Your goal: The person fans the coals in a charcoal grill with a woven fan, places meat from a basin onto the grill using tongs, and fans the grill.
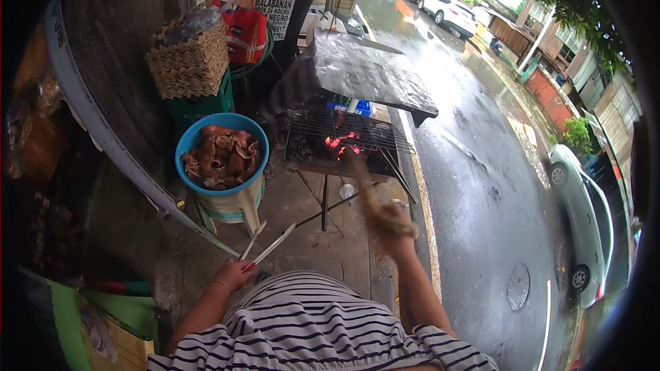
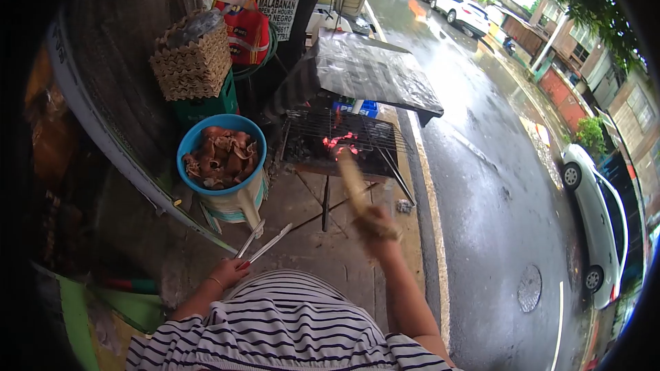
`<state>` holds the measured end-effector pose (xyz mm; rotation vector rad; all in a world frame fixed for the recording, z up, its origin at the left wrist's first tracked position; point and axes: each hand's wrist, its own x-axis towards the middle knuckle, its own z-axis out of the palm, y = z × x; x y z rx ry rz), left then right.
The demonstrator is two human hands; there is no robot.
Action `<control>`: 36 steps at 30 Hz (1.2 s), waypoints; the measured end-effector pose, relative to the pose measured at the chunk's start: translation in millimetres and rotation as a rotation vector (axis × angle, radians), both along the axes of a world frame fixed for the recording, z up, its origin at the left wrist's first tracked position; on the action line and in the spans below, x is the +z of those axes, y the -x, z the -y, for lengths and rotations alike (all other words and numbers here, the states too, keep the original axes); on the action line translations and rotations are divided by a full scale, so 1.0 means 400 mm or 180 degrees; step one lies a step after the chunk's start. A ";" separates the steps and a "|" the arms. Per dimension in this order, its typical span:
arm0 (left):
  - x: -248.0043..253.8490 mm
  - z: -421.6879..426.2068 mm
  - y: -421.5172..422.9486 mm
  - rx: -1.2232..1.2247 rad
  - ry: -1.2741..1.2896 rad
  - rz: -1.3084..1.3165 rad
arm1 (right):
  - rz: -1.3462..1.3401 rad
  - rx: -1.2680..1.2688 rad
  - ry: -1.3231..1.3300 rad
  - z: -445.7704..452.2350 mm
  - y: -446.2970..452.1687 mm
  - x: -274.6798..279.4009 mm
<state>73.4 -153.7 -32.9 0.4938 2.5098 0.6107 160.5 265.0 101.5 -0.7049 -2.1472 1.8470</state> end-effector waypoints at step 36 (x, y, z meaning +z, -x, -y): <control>0.041 -0.046 0.059 0.0186 -0.0386 0.0476 | 0.0584 0.0362 0.0108 0.199 -0.135 -0.061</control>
